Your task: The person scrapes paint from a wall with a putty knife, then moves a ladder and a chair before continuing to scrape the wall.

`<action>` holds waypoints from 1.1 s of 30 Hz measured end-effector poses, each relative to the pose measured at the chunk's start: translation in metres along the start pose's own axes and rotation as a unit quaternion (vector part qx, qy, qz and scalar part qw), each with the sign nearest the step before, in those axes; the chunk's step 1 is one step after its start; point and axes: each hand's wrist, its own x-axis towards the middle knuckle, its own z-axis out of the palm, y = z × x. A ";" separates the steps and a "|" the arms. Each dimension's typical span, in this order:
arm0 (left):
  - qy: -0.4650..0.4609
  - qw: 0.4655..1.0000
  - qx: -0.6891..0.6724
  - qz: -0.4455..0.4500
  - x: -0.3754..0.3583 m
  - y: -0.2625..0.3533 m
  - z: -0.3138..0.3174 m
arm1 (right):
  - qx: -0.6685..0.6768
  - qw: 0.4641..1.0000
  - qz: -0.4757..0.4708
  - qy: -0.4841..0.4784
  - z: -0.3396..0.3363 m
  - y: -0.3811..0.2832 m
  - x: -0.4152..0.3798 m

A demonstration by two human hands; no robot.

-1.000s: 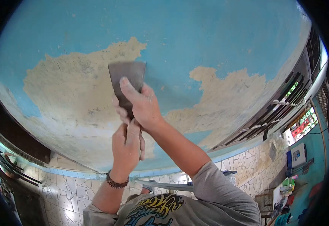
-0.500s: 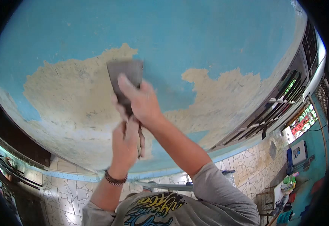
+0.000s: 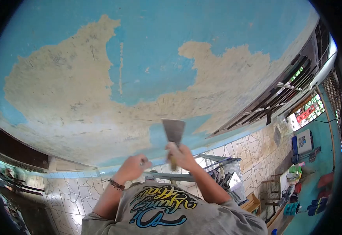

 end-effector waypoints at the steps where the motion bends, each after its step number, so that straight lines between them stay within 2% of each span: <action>1: 0.043 0.996 -0.057 -0.051 0.004 0.001 -0.007 | -0.005 0.998 0.058 0.018 -0.020 0.000 -0.010; 2: 0.107 0.993 -0.036 0.018 0.010 0.007 -0.011 | -0.011 0.993 0.116 0.035 -0.034 -0.001 -0.020; 4: 0.241 0.959 0.010 0.147 0.020 0.031 -0.014 | -0.137 0.988 0.057 0.033 -0.044 0.004 -0.026; 5: 0.290 0.926 0.052 0.237 0.027 0.047 -0.014 | -0.198 0.979 0.023 0.032 -0.043 0.004 -0.025; 6: 0.334 0.879 0.094 0.327 0.035 0.063 -0.012 | -0.140 0.990 0.017 -0.008 -0.038 -0.002 -0.025; 9: 0.278 0.832 0.099 0.469 0.047 0.087 -0.006 | 0.061 0.992 -0.017 -0.107 -0.019 -0.022 -0.029; 12: 0.299 0.784 0.150 0.523 0.054 0.086 -0.010 | 0.132 0.977 -0.064 -0.152 -0.020 -0.028 -0.033; 15: 0.284 0.774 0.196 0.531 0.065 0.075 -0.021 | 0.054 0.975 0.015 -0.214 -0.027 -0.049 -0.039; 18: 0.304 0.768 0.196 0.529 0.068 0.074 -0.035 | 0.103 0.976 -0.025 -0.191 -0.017 -0.063 -0.041; 21: 0.391 0.744 0.213 0.498 0.075 0.075 -0.053 | 0.131 0.977 -0.043 -0.165 -0.019 -0.067 -0.042; 27: 0.437 0.700 0.237 0.513 0.085 0.077 -0.086 | 0.080 0.986 -0.108 -0.097 -0.009 -0.082 -0.013; 30: 0.456 0.669 0.194 0.555 0.094 0.089 -0.092 | 0.053 0.988 -0.133 -0.056 -0.011 -0.098 -0.014; 33: 0.482 0.665 0.198 0.535 0.097 0.098 -0.096 | 0.004 0.989 -0.148 -0.024 -0.014 -0.115 -0.015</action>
